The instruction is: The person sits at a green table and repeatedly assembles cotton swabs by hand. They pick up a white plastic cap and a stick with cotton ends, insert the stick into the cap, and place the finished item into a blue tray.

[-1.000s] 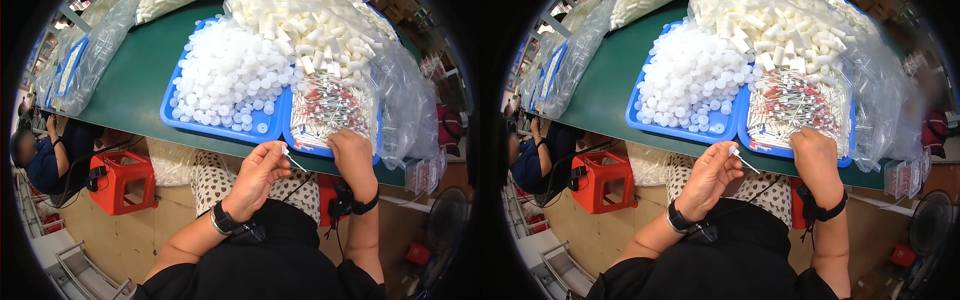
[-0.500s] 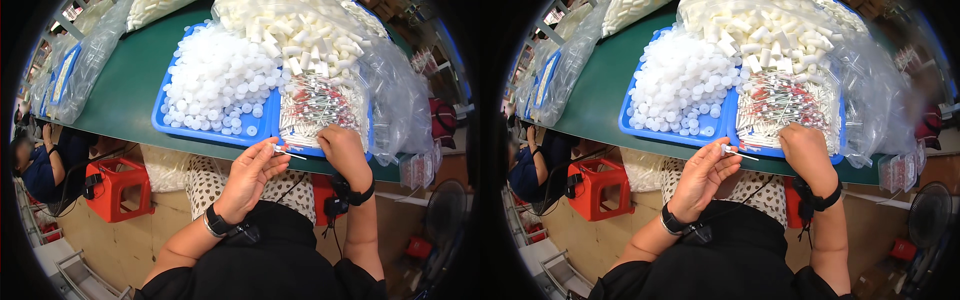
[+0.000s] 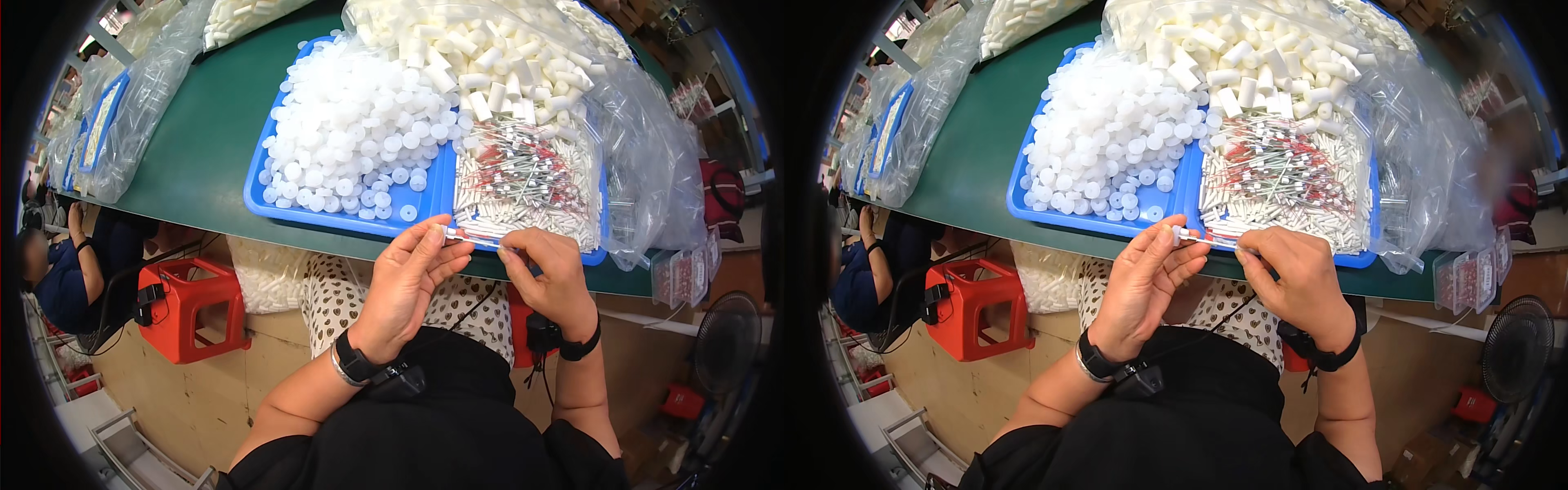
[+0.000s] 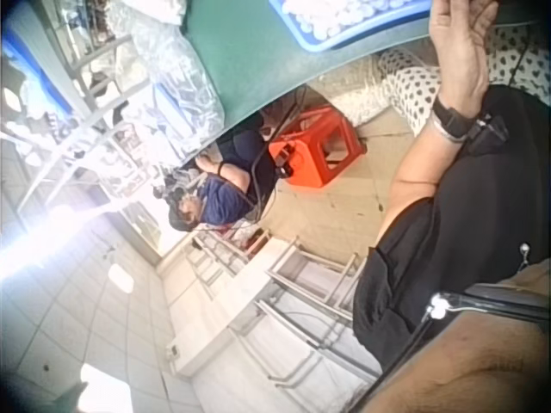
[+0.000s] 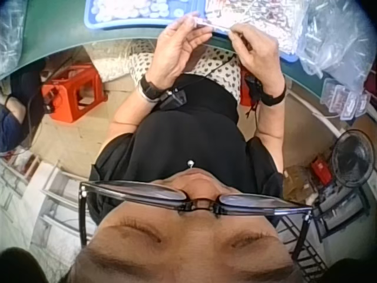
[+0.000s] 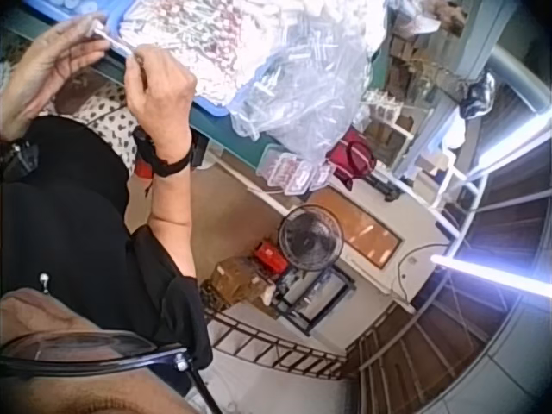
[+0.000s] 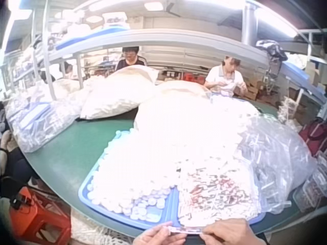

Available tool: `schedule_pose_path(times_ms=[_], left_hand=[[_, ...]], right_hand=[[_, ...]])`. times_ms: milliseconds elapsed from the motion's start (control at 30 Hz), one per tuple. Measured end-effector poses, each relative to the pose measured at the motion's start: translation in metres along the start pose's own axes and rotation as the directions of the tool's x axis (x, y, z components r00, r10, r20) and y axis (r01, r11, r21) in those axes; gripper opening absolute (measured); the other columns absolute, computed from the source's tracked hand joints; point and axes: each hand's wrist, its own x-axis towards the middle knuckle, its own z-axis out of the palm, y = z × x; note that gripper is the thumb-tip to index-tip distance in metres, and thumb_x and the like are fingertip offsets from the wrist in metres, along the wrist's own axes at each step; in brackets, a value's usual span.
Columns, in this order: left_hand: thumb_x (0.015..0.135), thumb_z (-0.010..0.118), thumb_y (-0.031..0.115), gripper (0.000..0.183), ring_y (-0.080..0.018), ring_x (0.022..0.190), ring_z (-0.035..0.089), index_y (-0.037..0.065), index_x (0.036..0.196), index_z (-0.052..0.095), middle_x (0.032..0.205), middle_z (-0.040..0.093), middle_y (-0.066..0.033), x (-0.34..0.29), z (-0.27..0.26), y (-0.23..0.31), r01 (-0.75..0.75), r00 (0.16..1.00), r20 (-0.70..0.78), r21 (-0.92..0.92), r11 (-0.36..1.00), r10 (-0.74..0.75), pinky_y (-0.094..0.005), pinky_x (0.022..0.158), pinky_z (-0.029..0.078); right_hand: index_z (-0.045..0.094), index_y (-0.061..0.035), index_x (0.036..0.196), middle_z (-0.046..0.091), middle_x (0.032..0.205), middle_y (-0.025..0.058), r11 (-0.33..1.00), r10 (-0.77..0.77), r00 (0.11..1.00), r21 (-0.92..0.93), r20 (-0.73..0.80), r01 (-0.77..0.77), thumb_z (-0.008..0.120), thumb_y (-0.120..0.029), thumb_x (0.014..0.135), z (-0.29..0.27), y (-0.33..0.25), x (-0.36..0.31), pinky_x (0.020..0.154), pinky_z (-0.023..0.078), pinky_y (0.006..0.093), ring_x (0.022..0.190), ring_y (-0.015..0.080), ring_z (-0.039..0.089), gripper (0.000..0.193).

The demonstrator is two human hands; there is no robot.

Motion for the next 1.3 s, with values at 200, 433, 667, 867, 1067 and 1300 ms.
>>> schedule_pose_path(times_ms=[200, 433, 667, 867, 1067, 1300], left_hand=[[0.1, 0.055, 0.019, 0.034, -0.0216, 0.105, 0.065, -0.002, 0.126, 0.052, 0.112, 0.064, -0.0138, 0.001, -0.005, -0.002, -0.017, 1.0, 0.013, 0.029, 0.999, 0.016, -0.0323, 0.09, 0.055], [0.1, 0.056, 0.019, 0.035, -0.0191, 0.108, 0.062, -0.002, 0.128, 0.055, 0.119, 0.063, -0.0124, -0.003, 0.002, -0.004, 0.006, 0.998, 0.064, 0.129, 0.992, -0.014, -0.0334, 0.097, 0.05], [0.1, 0.057, 0.023, 0.038, -0.0167, 0.111, 0.059, -0.003, 0.128, 0.055, 0.125, 0.06, -0.0118, -0.001, -0.013, -0.007, 0.061, 0.996, 0.058, 0.037, 0.997, -0.064, -0.0326, 0.097, 0.048], [0.1, 0.055, 0.02, 0.031, -0.0194, 0.114, 0.059, 0.0, 0.124, 0.056, 0.124, 0.062, -0.0128, -0.003, -0.008, -0.008, 0.028, 1.0, 0.008, 0.023, 0.999, -0.028, -0.0375, 0.101, 0.046], [0.1, 0.057, 0.022, 0.033, -0.0169, 0.107, 0.061, -0.002, 0.122, 0.058, 0.12, 0.063, -0.0116, 0.0, -0.011, 0.011, -0.002, 1.0, 0.02, 0.047, 0.999, 0.001, -0.0334, 0.095, 0.05], [0.102, 0.052, 0.025, 0.036, -0.0197, 0.098, 0.066, 0.001, 0.129, 0.051, 0.116, 0.064, -0.0143, 0.002, -0.008, 0.019, -0.053, 0.999, 0.012, 0.097, 0.994, 0.052, -0.0328, 0.088, 0.054]], right_hand=[[0.064, -0.0011, 0.091, 0.065, 0.077, 0.0107, 0.992, -0.123, 0.991, -0.013, -0.046, 0.122, 0.07, -0.001, 0.081, 0.007, 0.002, 0.003, 0.055, 0.049, 0.0332, 0.06, 0.025, 0.063, 0.012], [0.063, 0.0009, 0.111, 0.064, 0.076, 0.0056, 0.378, 0.423, 0.772, 0.682, 0.475, -0.626, 0.052, -0.011, 0.1, 0.017, -0.009, 0.001, 0.053, 0.051, 0.0229, 0.058, 0.0096, 0.062, 0.019], [0.061, 0.0018, 0.102, 0.066, 0.077, 0.0114, 0.964, 0.156, 0.979, 0.195, 0.133, -0.18, 0.063, -0.009, 0.093, 0.036, -0.016, -0.003, 0.051, 0.051, 0.0308, 0.058, 0.021, 0.065, 0.014], [0.061, -0.0003, 0.095, 0.064, 0.074, 0.0146, 0.998, -0.034, 0.999, 0.061, -0.019, 0.035, 0.065, -0.006, 0.089, 0.053, -0.012, 0.003, 0.05, 0.049, 0.0384, 0.06, 0.031, 0.064, 0.009], [0.061, 0.0013, 0.097, 0.065, 0.071, 0.0144, 0.944, 0.096, 0.982, 0.298, 0.163, -0.142, 0.061, -0.009, 0.093, 0.044, -0.02, 0.023, 0.051, 0.05, 0.0345, 0.057, 0.0275, 0.065, 0.011], [0.064, -0.0004, 0.094, 0.065, 0.079, 0.0247, 0.953, 0.301, 0.954, 0.036, -0.004, -0.3, 0.062, -0.019, 0.091, -0.002, 0.023, 0.121, 0.064, 0.052, 0.0429, 0.076, 0.0375, 0.066, 0.019]])
